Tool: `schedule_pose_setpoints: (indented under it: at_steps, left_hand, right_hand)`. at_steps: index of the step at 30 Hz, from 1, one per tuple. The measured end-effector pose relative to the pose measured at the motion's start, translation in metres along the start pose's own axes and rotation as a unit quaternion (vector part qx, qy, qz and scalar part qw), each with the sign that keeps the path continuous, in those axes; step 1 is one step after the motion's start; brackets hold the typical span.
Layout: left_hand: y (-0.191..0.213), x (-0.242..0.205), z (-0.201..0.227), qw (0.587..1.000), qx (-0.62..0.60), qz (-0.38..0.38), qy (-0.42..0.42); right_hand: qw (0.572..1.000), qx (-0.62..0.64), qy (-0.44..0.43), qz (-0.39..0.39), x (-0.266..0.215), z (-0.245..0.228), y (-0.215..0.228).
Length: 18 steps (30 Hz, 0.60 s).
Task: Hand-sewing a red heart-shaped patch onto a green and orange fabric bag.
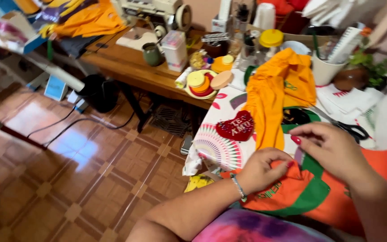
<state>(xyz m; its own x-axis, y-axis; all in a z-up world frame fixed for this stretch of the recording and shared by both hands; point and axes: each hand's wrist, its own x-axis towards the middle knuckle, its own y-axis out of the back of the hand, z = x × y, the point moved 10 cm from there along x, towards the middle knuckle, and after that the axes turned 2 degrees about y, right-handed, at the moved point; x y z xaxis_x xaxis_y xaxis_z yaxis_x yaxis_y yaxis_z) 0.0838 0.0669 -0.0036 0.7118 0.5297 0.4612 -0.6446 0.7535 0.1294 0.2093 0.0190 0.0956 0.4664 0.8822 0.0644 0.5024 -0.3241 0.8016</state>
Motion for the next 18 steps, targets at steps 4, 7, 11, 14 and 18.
schedule_pose_setpoints:
  at_steps: [4, 7, 11, 14, 18]
  left_hand:
    - [-0.014, -0.003, -0.009, 0.996, 0.074, -0.036, -0.025]
    - [-0.016, 0.001, -0.018, 0.995, 0.082, -0.061, -0.007]
    - [-0.023, -0.004, -0.022, 0.993, 0.075, -0.086, -0.013]
    - [-0.028, -0.004, -0.031, 0.992, 0.072, -0.104, -0.002]
    - [-0.030, -0.005, -0.035, 0.989, 0.091, -0.114, 0.005]
  right_hand:
    - [0.983, -0.048, 0.171, -0.045, 0.060, -0.021, -0.053]
    - [0.934, -0.045, 0.356, -0.003, 0.077, -0.062, -0.079]
    - [0.897, -0.084, 0.431, -0.060, 0.077, -0.101, -0.121]
    - [0.893, -0.107, 0.429, -0.085, 0.085, -0.109, -0.141]
    - [0.894, -0.124, 0.421, -0.090, 0.087, -0.105, -0.148]
